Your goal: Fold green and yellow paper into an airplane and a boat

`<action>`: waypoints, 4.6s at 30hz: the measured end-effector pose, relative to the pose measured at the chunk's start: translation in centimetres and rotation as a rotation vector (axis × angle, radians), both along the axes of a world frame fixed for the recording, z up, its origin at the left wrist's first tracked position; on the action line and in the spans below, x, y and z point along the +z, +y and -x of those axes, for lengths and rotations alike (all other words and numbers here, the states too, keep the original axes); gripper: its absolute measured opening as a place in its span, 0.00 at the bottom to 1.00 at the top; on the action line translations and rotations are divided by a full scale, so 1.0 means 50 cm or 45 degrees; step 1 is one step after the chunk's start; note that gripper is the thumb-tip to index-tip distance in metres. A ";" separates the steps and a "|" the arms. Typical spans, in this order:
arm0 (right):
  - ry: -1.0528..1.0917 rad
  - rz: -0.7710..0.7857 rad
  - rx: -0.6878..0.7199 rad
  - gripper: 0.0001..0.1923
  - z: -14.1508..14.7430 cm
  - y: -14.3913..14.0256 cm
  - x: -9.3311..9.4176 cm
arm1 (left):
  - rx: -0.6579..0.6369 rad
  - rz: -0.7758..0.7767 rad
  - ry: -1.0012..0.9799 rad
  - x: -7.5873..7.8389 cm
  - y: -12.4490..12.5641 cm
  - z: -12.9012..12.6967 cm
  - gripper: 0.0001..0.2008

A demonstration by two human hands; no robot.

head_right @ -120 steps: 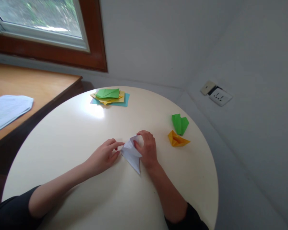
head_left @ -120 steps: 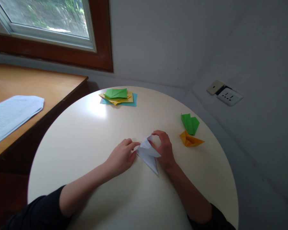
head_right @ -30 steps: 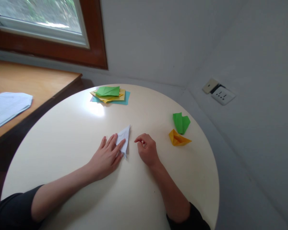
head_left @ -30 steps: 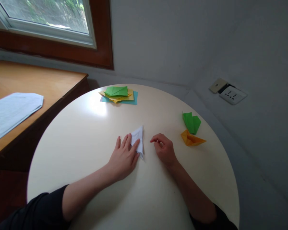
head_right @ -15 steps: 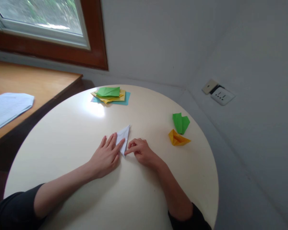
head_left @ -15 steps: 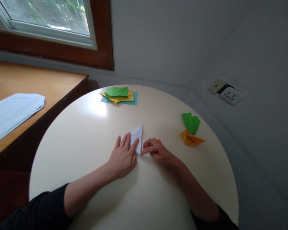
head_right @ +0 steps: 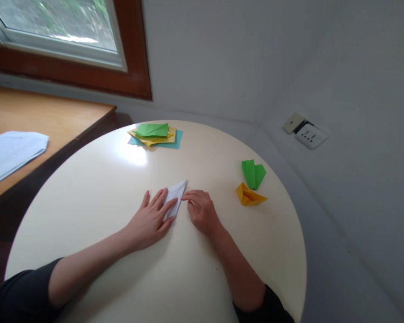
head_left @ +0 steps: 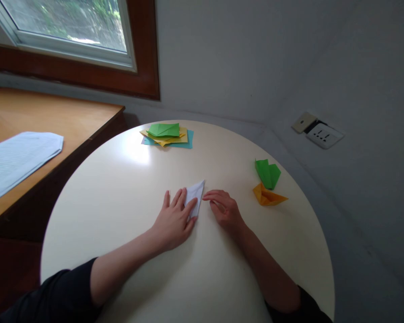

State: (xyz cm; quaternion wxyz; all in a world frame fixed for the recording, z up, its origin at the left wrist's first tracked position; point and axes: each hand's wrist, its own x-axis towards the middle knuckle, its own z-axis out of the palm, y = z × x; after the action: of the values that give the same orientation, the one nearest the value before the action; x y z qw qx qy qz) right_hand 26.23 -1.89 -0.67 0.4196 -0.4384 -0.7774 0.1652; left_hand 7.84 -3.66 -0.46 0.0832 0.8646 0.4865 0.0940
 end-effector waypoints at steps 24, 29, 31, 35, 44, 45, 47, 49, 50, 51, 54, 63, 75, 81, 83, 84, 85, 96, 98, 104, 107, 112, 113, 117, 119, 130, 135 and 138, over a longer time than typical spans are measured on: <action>-0.796 0.186 -0.281 0.19 -0.002 0.004 -0.014 | 0.098 -0.127 0.041 -0.002 0.018 0.011 0.19; -0.776 0.196 -0.323 0.19 -0.003 0.005 -0.010 | 0.151 -0.119 0.080 0.005 0.031 0.019 0.19; -0.771 0.205 -0.331 0.19 -0.003 0.005 -0.010 | 0.160 -0.115 0.098 0.010 0.033 0.022 0.18; -0.749 0.181 -0.338 0.19 -0.004 0.006 -0.013 | 0.176 -0.110 0.131 0.018 0.039 0.027 0.19; -0.638 0.122 -0.334 0.18 -0.009 0.012 -0.024 | 0.237 -0.046 0.036 0.018 0.045 0.027 0.23; -0.620 0.121 -0.333 0.19 -0.009 0.012 -0.025 | 0.243 -0.034 0.023 0.017 0.046 0.027 0.25; -0.582 0.113 -0.332 0.21 -0.009 0.013 -0.026 | 0.257 -0.014 -0.001 0.018 0.047 0.029 0.28; -0.539 0.090 -0.340 0.23 -0.010 0.014 -0.028 | 0.256 -0.007 -0.036 0.020 0.048 0.031 0.31; -0.513 0.076 -0.347 0.24 -0.010 0.014 -0.029 | 0.251 -0.006 -0.060 0.021 0.048 0.033 0.33; -0.486 0.063 -0.354 0.24 -0.011 0.015 -0.029 | 0.242 -0.008 -0.087 0.022 0.049 0.035 0.34; -0.398 0.037 -0.374 0.28 -0.011 0.015 -0.029 | 0.215 -0.019 -0.162 0.024 0.049 0.037 0.36; -0.172 0.043 -0.490 0.37 -0.006 0.009 -0.021 | 0.207 -0.152 -0.529 0.028 0.045 0.038 0.37; -0.217 0.067 -0.503 0.27 -0.007 0.017 -0.050 | 0.478 0.456 -1.532 0.031 0.084 0.058 0.27; -0.251 0.041 -0.503 0.24 -0.010 0.018 -0.056 | 0.545 0.661 -1.825 0.024 0.099 0.055 0.32; -0.252 0.037 -0.503 0.23 -0.011 0.017 -0.057 | 0.558 0.664 -1.847 0.025 0.100 0.056 0.32; -0.253 0.035 -0.503 0.22 -0.011 0.017 -0.057 | 0.563 0.666 -1.856 0.026 0.100 0.056 0.32; -0.258 0.035 -0.500 0.21 -0.012 0.017 -0.057 | 0.566 0.670 -1.863 0.026 0.101 0.056 0.32; -0.385 0.010 -0.434 0.17 0.013 0.002 -0.030 | 0.495 0.710 -1.914 0.020 0.103 0.039 0.29; -0.396 0.023 -0.442 0.18 0.026 -0.003 -0.027 | 0.449 0.713 -1.876 0.014 0.101 0.037 0.29; -0.383 0.174 -0.599 0.14 0.072 -0.007 -0.020 | 0.290 0.690 -1.770 -0.008 0.099 0.033 0.30; -0.327 0.242 -0.655 0.12 0.082 -0.006 -0.018 | 0.275 0.675 -1.773 -0.014 0.100 0.034 0.30; -0.139 0.216 -0.690 0.05 0.075 0.002 -0.019 | 0.245 0.647 -1.826 -0.003 0.098 0.031 0.31; -0.095 0.193 -0.694 0.05 0.072 0.005 -0.017 | 0.252 0.634 -1.816 0.005 0.099 0.028 0.31; 0.077 0.061 -0.748 0.06 0.060 0.026 0.016 | 0.329 0.660 -1.598 0.064 0.115 0.011 0.27; 0.128 -0.037 -0.750 0.06 0.055 0.040 0.049 | 0.343 0.734 -1.538 0.105 0.132 0.002 0.25; -0.003 -0.448 -0.802 0.06 0.083 0.093 0.242 | 0.000 0.931 -1.590 0.287 0.180 -0.013 0.31; -0.113 -0.459 -0.767 0.05 0.094 0.102 0.271 | -0.043 0.799 -1.615 0.301 0.192 -0.013 0.25; -0.179 -0.437 -0.744 0.06 0.091 0.105 0.280 | -0.050 0.746 -1.553 0.308 0.199 -0.006 0.26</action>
State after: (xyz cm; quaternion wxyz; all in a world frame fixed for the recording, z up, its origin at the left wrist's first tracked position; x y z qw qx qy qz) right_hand 21.65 3.34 13.35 0.4623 -0.5759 -0.6624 -0.1259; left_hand 8.17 6.29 14.93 0.5756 0.6072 0.3421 0.4276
